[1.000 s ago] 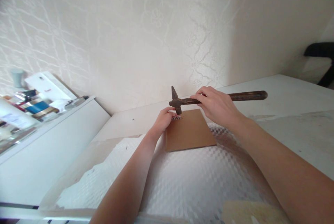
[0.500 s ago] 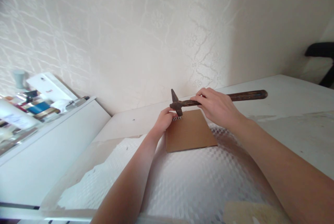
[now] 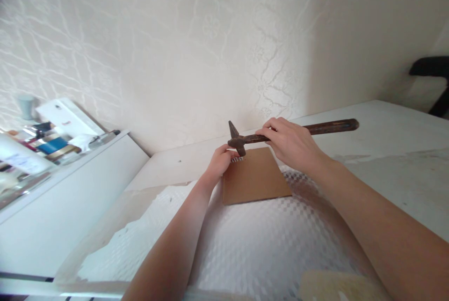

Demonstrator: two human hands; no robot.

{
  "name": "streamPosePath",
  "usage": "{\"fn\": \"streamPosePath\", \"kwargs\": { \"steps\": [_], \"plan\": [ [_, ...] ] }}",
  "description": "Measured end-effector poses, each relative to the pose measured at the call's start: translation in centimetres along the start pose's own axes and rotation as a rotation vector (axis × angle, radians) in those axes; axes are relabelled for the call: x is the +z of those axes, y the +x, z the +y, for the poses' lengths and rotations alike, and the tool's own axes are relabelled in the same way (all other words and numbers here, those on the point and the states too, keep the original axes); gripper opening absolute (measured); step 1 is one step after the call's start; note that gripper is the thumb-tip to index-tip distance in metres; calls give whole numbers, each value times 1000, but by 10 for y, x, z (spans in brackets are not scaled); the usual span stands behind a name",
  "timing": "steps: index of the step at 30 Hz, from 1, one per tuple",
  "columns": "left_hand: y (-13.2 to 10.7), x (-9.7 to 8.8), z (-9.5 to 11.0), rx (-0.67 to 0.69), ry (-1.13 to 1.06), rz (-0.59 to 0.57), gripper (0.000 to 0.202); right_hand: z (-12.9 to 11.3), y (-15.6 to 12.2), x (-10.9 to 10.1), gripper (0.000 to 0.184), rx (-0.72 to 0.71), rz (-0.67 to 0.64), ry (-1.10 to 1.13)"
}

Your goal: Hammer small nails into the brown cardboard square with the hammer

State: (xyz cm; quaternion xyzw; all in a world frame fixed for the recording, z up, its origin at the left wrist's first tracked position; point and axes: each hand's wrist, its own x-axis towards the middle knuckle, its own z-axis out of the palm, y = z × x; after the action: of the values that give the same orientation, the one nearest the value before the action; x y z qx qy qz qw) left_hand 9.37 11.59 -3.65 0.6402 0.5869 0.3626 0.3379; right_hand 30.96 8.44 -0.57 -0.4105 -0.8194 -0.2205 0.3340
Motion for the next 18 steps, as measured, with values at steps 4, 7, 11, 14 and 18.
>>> {"fn": "streamPosePath", "kwargs": {
  "steps": [4,7,11,14,18],
  "plan": [
    [1,0,-2,-4,2,2,31,-2,1,-1,25,4,3,9],
    [2,0,-3,-2,-6,-3,33,-2,1,-2,26,22,15,6],
    [0,-1,-1,3,3,-14,30,-1,1,-2,25,-12,-22,6],
    [-1,-2,2,-6,6,-15,33,0,1,-1,24,17,9,3],
    [-1,-1,2,11,23,-18,31,-1,1,-1,23,3,-26,18]
  ]
}}
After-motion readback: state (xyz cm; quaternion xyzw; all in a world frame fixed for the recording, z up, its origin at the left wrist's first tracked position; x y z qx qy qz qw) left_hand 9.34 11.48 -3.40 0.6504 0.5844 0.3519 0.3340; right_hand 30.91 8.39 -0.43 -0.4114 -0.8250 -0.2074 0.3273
